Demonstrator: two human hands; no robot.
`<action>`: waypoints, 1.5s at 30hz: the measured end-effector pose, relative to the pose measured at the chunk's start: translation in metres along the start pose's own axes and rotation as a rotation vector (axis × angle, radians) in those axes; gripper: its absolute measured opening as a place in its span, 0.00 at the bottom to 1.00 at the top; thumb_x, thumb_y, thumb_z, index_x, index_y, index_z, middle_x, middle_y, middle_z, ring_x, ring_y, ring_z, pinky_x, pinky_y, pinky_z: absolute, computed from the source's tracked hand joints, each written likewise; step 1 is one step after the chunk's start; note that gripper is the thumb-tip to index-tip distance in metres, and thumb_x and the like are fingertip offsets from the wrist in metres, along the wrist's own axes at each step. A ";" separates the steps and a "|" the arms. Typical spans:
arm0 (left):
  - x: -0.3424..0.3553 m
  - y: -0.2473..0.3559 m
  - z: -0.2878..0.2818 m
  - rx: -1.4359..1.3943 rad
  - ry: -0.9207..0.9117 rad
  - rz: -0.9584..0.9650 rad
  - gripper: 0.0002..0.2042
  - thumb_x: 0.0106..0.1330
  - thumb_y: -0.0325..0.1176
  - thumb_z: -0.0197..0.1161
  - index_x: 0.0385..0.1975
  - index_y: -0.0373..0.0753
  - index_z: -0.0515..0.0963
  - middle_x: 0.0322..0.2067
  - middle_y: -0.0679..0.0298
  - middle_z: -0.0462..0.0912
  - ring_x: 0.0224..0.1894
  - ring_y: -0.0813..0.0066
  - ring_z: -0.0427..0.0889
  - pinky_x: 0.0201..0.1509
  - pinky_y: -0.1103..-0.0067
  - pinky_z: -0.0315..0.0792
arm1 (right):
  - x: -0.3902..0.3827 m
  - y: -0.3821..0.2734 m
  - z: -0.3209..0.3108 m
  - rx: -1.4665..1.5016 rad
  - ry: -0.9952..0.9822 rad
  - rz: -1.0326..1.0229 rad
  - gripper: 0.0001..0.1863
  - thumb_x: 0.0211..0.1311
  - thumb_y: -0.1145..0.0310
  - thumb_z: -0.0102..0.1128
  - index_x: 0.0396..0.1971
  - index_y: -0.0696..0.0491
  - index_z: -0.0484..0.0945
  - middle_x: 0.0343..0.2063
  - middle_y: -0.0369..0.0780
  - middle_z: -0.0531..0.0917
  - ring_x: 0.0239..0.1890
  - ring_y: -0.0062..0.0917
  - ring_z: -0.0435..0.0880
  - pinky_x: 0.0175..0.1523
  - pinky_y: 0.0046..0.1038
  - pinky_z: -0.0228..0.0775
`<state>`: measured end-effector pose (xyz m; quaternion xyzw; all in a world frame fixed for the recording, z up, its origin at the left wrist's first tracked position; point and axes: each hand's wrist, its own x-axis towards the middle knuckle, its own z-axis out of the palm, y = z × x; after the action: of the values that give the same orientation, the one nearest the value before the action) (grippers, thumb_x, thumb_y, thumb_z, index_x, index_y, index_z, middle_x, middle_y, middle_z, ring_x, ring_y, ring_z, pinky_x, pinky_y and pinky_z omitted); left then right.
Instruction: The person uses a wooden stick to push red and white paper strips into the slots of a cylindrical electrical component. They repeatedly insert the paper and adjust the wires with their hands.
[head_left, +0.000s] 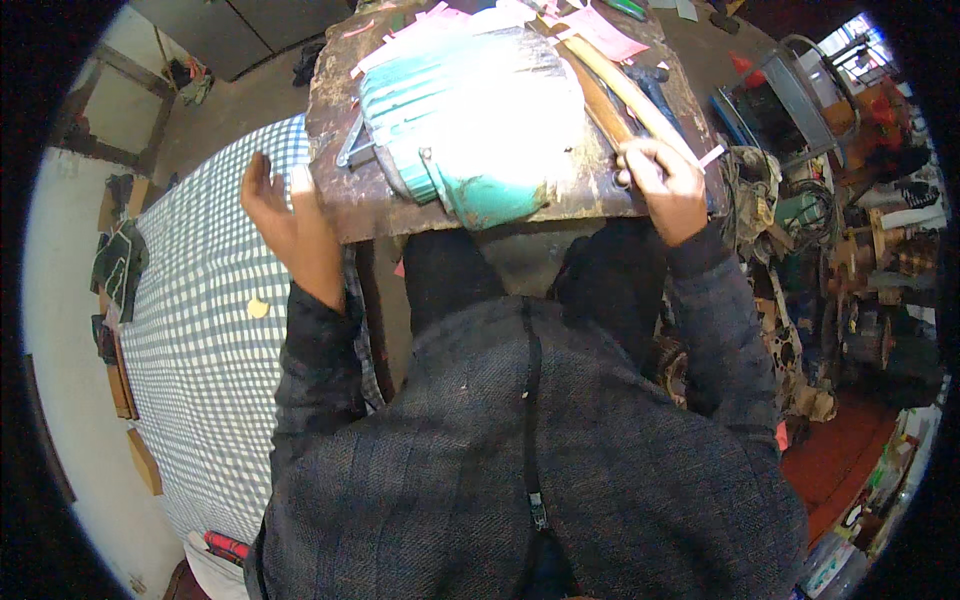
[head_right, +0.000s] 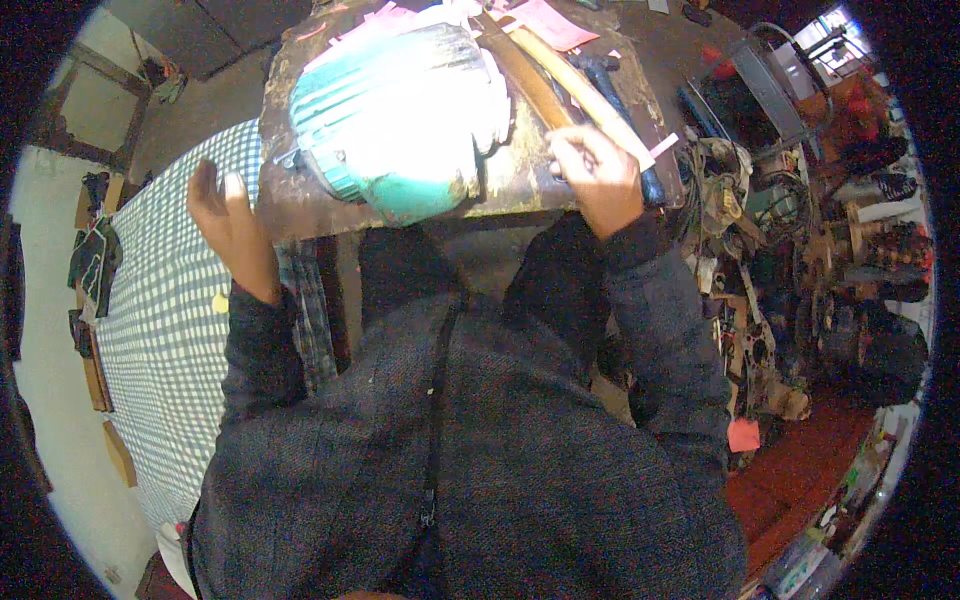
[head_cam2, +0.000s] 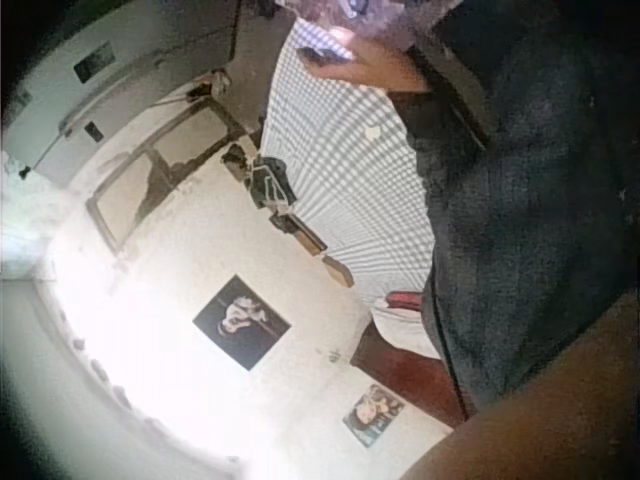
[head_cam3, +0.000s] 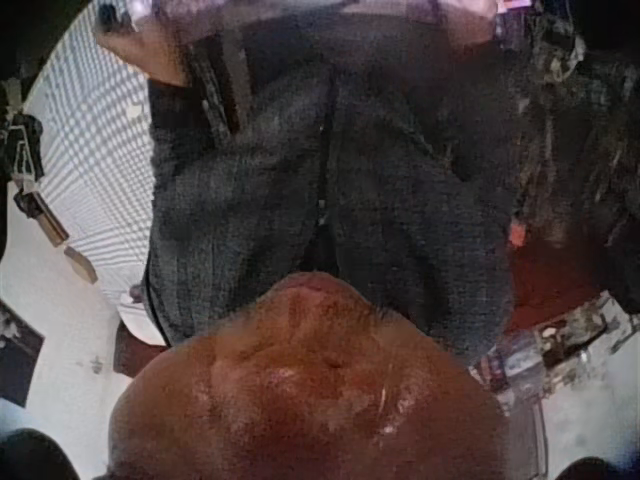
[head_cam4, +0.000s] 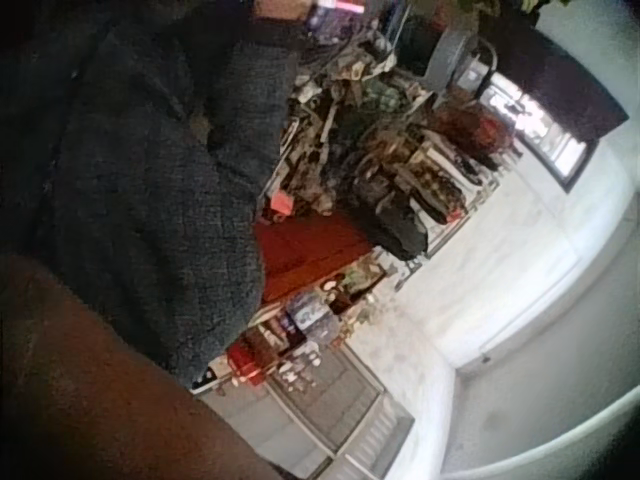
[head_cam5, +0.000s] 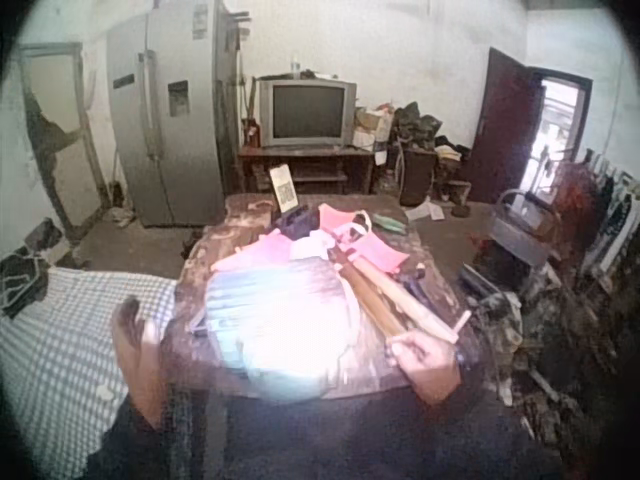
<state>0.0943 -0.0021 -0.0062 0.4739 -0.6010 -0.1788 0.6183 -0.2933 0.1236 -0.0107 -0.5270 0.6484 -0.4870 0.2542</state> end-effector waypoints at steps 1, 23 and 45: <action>-0.007 0.003 -0.002 0.037 -0.014 0.048 0.28 0.72 0.29 0.60 0.69 0.29 0.61 0.70 0.48 0.63 0.73 0.55 0.63 0.78 0.63 0.55 | 0.018 0.003 -0.001 0.124 -0.006 0.031 0.11 0.76 0.68 0.57 0.42 0.61 0.83 0.34 0.38 0.86 0.33 0.18 0.83 0.41 0.21 0.76; -0.042 0.055 0.085 0.077 -0.490 0.617 0.27 0.56 0.37 0.75 0.57 0.39 0.76 0.57 0.55 0.80 0.62 0.50 0.76 0.68 0.51 0.65 | 0.222 0.034 0.092 0.631 -0.340 0.373 0.24 0.79 0.50 0.51 0.60 0.55 0.77 0.52 0.40 0.84 0.53 0.24 0.83 0.57 0.26 0.76; -0.006 0.030 0.050 0.036 -0.633 0.688 0.27 0.65 0.56 0.65 0.54 0.41 0.80 0.57 0.55 0.80 0.64 0.50 0.74 0.69 0.50 0.62 | 0.146 0.035 0.082 0.830 -0.181 0.325 0.30 0.81 0.48 0.45 0.67 0.58 0.68 0.63 0.42 0.76 0.63 0.29 0.76 0.68 0.32 0.66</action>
<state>0.0367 -0.0012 0.0052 0.1798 -0.8852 -0.0889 0.4197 -0.2855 -0.0430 -0.0477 -0.3121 0.4479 -0.6116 0.5727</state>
